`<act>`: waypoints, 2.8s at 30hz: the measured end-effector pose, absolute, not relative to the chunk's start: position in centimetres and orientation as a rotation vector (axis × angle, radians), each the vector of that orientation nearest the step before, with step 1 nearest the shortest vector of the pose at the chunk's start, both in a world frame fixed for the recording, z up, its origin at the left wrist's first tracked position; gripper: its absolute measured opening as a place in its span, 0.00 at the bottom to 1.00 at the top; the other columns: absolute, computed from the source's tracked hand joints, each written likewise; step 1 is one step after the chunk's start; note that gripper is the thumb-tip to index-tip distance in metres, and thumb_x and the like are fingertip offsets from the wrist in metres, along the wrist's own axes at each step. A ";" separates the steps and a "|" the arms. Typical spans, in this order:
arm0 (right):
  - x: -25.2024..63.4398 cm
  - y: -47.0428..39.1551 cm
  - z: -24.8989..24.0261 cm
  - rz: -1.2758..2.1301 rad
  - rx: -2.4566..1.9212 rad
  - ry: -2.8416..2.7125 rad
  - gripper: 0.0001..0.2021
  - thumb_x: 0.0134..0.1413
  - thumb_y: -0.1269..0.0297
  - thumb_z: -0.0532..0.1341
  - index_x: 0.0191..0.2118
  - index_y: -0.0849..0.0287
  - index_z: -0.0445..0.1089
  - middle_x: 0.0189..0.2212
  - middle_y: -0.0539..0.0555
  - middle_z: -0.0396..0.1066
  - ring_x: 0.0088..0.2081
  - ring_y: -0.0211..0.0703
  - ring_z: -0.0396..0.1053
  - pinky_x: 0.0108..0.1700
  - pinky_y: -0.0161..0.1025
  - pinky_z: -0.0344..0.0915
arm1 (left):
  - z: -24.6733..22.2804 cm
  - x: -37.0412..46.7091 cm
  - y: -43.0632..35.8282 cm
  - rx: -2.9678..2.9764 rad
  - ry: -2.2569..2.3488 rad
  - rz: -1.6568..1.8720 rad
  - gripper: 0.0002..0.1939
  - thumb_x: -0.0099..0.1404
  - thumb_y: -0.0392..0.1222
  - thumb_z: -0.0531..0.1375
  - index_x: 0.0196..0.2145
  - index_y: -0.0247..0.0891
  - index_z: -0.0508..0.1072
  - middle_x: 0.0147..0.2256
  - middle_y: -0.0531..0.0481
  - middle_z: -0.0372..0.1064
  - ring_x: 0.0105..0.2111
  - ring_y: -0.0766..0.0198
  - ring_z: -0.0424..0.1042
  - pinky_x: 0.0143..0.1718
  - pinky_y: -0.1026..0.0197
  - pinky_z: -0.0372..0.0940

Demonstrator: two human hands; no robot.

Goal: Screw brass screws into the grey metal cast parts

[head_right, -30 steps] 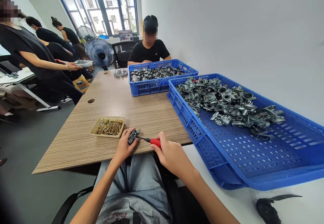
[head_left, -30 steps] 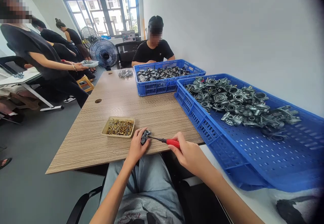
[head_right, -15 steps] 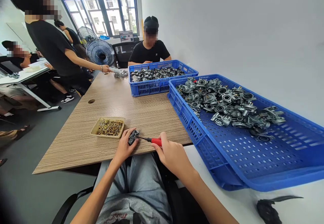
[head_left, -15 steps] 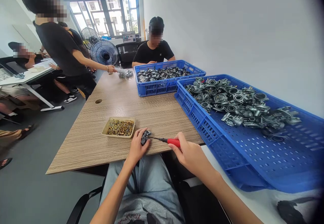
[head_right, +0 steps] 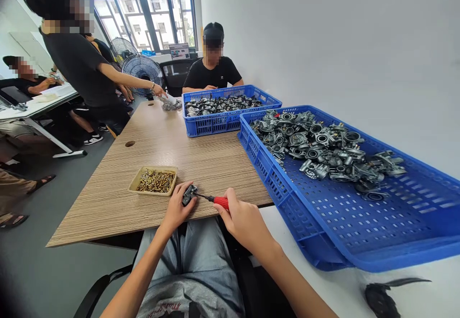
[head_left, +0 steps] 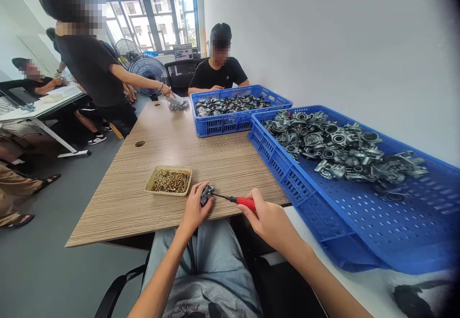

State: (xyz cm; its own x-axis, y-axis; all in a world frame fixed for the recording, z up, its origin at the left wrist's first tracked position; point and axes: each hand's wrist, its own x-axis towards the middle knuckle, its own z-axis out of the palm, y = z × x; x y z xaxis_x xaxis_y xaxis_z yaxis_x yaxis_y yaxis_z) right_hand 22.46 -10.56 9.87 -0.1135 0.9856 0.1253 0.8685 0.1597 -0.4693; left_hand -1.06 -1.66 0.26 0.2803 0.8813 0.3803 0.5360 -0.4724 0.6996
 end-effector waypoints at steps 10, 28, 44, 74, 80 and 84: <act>22.7 -11.0 10.6 0.608 -1.534 -2.024 0.05 0.70 0.64 0.52 0.49 0.53 0.57 0.40 0.55 0.76 0.41 0.51 0.78 0.39 0.40 0.64 | 0.2 -1.1 -1.6 2.122 1.274 1.065 0.27 0.68 0.39 0.60 0.63 0.46 0.63 0.57 0.43 0.63 0.59 0.54 0.66 0.63 0.50 0.61; 22.7 -10.8 10.3 0.632 -1.535 -2.008 0.05 0.70 0.63 0.52 0.48 0.53 0.56 0.40 0.55 0.76 0.40 0.52 0.77 0.39 0.40 0.63 | 0.2 -1.1 -1.6 2.146 1.283 1.074 0.27 0.68 0.38 0.60 0.64 0.46 0.63 0.57 0.44 0.64 0.59 0.55 0.67 0.62 0.50 0.62; 22.8 -10.5 10.4 0.688 -1.527 -1.937 0.05 0.69 0.62 0.53 0.47 0.53 0.58 0.39 0.55 0.77 0.40 0.51 0.77 0.39 0.40 0.65 | 0.3 -1.1 -1.7 2.119 1.265 1.080 0.27 0.68 0.38 0.60 0.63 0.46 0.63 0.58 0.43 0.63 0.59 0.54 0.66 0.63 0.49 0.61; 22.9 -10.5 10.2 0.689 -1.531 -1.942 0.06 0.68 0.61 0.54 0.47 0.53 0.58 0.37 0.54 0.77 0.35 0.49 0.77 0.35 0.38 0.63 | 0.2 -1.1 -1.7 2.115 1.273 1.071 0.27 0.68 0.38 0.60 0.63 0.46 0.63 0.58 0.43 0.63 0.59 0.55 0.66 0.63 0.50 0.61; 22.9 -10.3 10.1 0.697 -1.583 -1.894 0.06 0.68 0.58 0.55 0.44 0.53 0.59 0.33 0.53 0.76 0.34 0.51 0.77 0.35 0.39 0.63 | 0.4 -1.0 -1.7 2.116 1.267 1.077 0.26 0.69 0.39 0.59 0.63 0.45 0.64 0.57 0.43 0.63 0.59 0.55 0.66 0.63 0.49 0.61; 22.9 -10.2 10.2 0.706 -1.580 -1.893 0.06 0.69 0.57 0.54 0.43 0.52 0.58 0.33 0.53 0.77 0.33 0.51 0.77 0.33 0.38 0.62 | 0.2 -1.0 -1.7 2.114 1.273 1.073 0.26 0.69 0.39 0.59 0.63 0.45 0.63 0.57 0.43 0.63 0.59 0.55 0.66 0.63 0.50 0.61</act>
